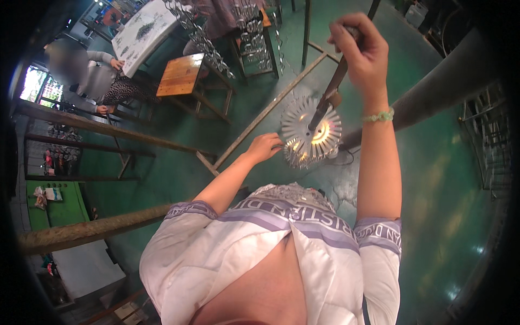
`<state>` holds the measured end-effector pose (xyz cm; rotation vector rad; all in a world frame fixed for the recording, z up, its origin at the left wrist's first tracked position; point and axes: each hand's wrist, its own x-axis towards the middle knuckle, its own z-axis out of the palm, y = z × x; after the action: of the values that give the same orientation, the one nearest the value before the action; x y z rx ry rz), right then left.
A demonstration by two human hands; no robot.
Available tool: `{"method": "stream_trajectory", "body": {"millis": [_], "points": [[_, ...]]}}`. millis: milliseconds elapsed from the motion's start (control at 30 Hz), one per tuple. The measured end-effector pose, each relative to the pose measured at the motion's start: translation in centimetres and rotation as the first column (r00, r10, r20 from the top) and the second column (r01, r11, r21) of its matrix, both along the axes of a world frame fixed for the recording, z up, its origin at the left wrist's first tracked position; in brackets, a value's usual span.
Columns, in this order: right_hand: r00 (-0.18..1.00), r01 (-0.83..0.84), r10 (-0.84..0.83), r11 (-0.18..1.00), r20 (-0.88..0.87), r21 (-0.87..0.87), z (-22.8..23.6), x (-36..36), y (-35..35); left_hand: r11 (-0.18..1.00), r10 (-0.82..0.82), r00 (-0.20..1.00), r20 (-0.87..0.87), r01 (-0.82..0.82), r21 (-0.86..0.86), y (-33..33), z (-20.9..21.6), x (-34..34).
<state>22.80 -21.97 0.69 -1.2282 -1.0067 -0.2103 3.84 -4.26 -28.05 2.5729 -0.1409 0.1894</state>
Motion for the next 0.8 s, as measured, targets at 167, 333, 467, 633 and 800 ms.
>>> {"method": "stream_trajectory", "body": {"millis": [167, 333, 467, 633, 800], "points": [[0.998, 0.068, -0.068, 0.996, -0.013, -0.053, 0.8, -0.4, 0.5, 0.99, 0.079, 0.936, 0.343, -0.113, 0.079, 6.9, 12.8, 4.2], [0.999, 0.021, -0.02, 1.0, -0.042, 0.008, 1.4, -1.3, 0.6, 0.981, 0.049, 0.512, 0.857, -0.187, 0.056, 8.5, 31.9, 9.6], [0.998, 0.015, -0.013, 0.999, -0.055, 0.035, 1.5, -1.3, 0.5, 0.953, 0.142, 0.319, 0.937, -0.299, -0.043, 6.2, 43.6, 12.8], [0.999, 0.051, -0.05, 0.998, -0.019, 0.032, 1.3, -1.3, 0.6, 0.89, 0.115, 0.164, 0.98, -0.456, -0.028, 6.4, 51.7, 18.5], [0.999, 0.05, -0.05, 0.998, 0.005, 0.029, 1.6, -1.7, 0.2, 0.879, 0.305, 0.328, 0.894, -0.459, -0.132, 5.4, 55.7, 19.6]]}}
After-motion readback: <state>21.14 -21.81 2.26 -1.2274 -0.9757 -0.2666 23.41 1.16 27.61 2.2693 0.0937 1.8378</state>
